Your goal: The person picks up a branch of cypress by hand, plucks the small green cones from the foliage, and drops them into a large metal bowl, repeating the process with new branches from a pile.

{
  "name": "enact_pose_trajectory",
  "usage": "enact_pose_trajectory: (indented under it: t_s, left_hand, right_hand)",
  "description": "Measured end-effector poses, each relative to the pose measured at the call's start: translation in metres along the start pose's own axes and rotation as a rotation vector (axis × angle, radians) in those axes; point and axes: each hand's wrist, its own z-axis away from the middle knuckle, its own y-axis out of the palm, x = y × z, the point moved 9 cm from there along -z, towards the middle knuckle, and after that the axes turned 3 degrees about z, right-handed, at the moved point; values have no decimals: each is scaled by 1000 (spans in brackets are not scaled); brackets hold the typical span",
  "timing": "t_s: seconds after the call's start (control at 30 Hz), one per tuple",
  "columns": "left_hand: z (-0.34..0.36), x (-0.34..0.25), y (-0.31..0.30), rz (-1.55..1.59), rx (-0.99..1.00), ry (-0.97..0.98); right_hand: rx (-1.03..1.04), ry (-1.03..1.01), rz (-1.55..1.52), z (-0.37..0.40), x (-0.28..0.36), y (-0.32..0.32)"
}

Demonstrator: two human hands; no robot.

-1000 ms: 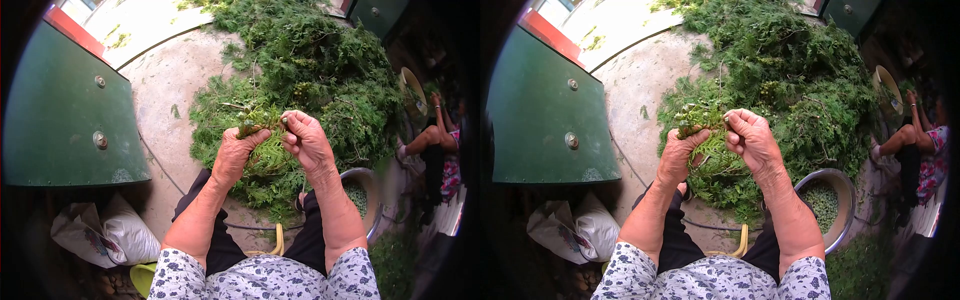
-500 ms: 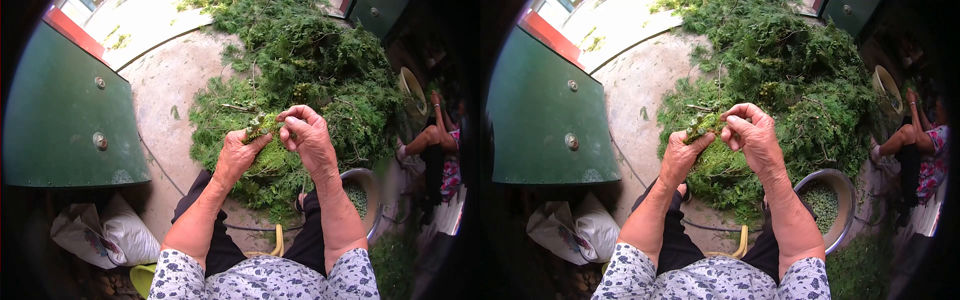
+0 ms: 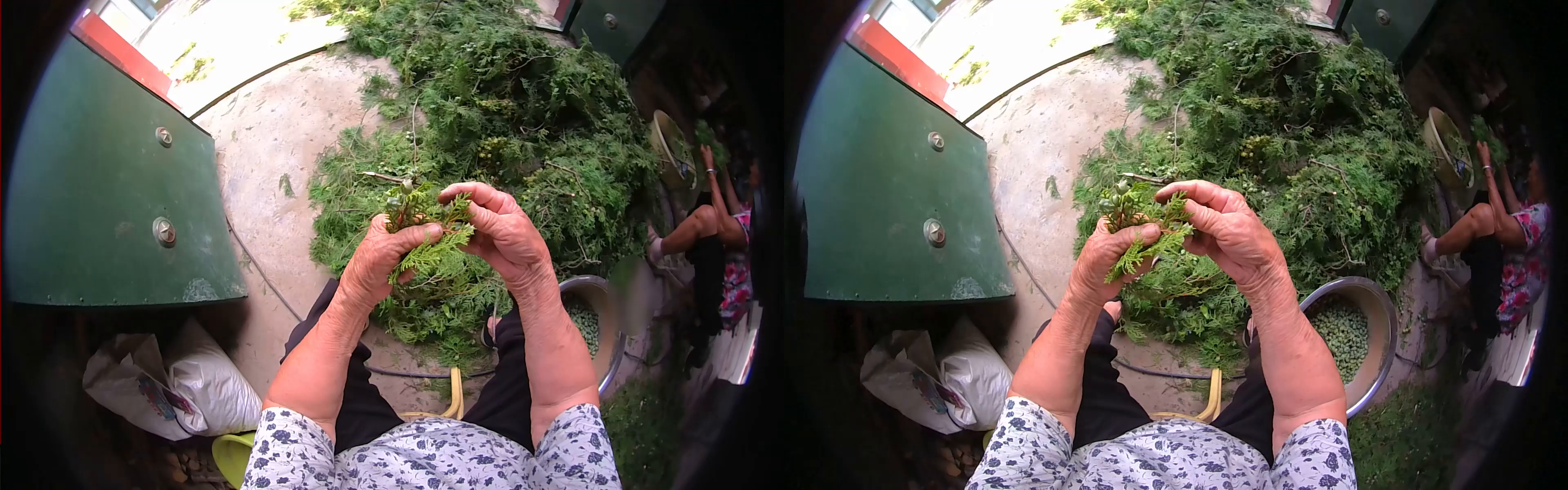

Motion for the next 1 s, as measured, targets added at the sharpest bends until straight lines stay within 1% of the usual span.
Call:
enact_pose_trajectory:
  t_s: [0.1, 0.17, 0.23, 0.27, 0.33, 0.37, 0.4, 0.43, 0.47, 0.5, 0.53, 0.6, 0.63, 0.67, 0.7, 0.73, 0.77, 0.83, 0.87, 0.9, 0.93, 0.97, 1.0]
  left_hand:
    - [2, -1, 2, 17, -12, -20]
    - [3, 0, 0, 32, -25, -34]
    - [2, 1, 2, 60, 54, -37]
    - [2, 0, 3, 60, 55, -36]
    - [2, -2, 1, 53, 1, -14]
    - [2, -3, 3, 54, 2, -13]
    - [2, -9, 4, 27, -26, 45]
    - [3, -13, 3, 1, -55, 102]
    - [1, -10, 2, 1, -56, 100]
    - [-2, -12, 1, -56, -60, 160]
    - [-2, -16, 1, -113, -63, 219]
    - [2, -15, 3, -76, -51, 193]
    - [3, -16, -2, -66, -106, 200]
    - [4, -17, -7, -55, -163, 207]
    - [4, -17, -11, -80, -192, 240]
    - [4, -17, -12, -81, -194, 243]
    - [3, -17, -11, -72, -168, 242]
    - [3, -16, -8, -61, -141, 240]
    - [3, -15, -7, -29, -135, 233]
    - [3, -14, -6, 2, -130, 228]
    - [3, -15, -7, 1, -131, 229]
    - [3, -15, -7, -2, -112, 218]
    - [3, -15, -6, -5, -93, 207]
  right_hand:
    - [47, -39, 32, 1, 2, 7]
    - [43, -14, 37, 3, 4, 14]
    - [39, 10, 42, 3, 3, 14]
    - [44, -1, 55, 1, 1, 11]
    - [48, -13, 69, -4, -4, 5]
    - [-17, -53, 89, -5, -4, -2]
    - [-82, -94, 108, -6, -2, -8]
    - [-82, -94, 107, -5, -3, -4]
    - [-185, -95, 86, -2, -5, -7]
    - [-288, -97, 64, 1, -6, -13]
    - [-288, -95, 63, 0, -8, -15]
    - [-413, -285, 158, 4, 10, -34]
    - [-413, -288, 111, 3, 16, -40]
    - [-377, -286, 4, 0, 18, -42]
    - [-342, -235, -52, -1, 14, -38]
    - [-306, -184, -108, -2, 10, -33]
    - [-305, -186, -109, -1, 8, -31]
    - [-238, -73, -187, -2, -7, -23]
    - [-238, -73, -187, -1, -8, -20]
    - [-238, -28, -192, 1, -12, -15]
    - [-238, 16, -198, 1, -15, -12]
    - [-194, 45, -151, 2, -16, -8]
    - [-194, 45, -152, 2, -15, -9]
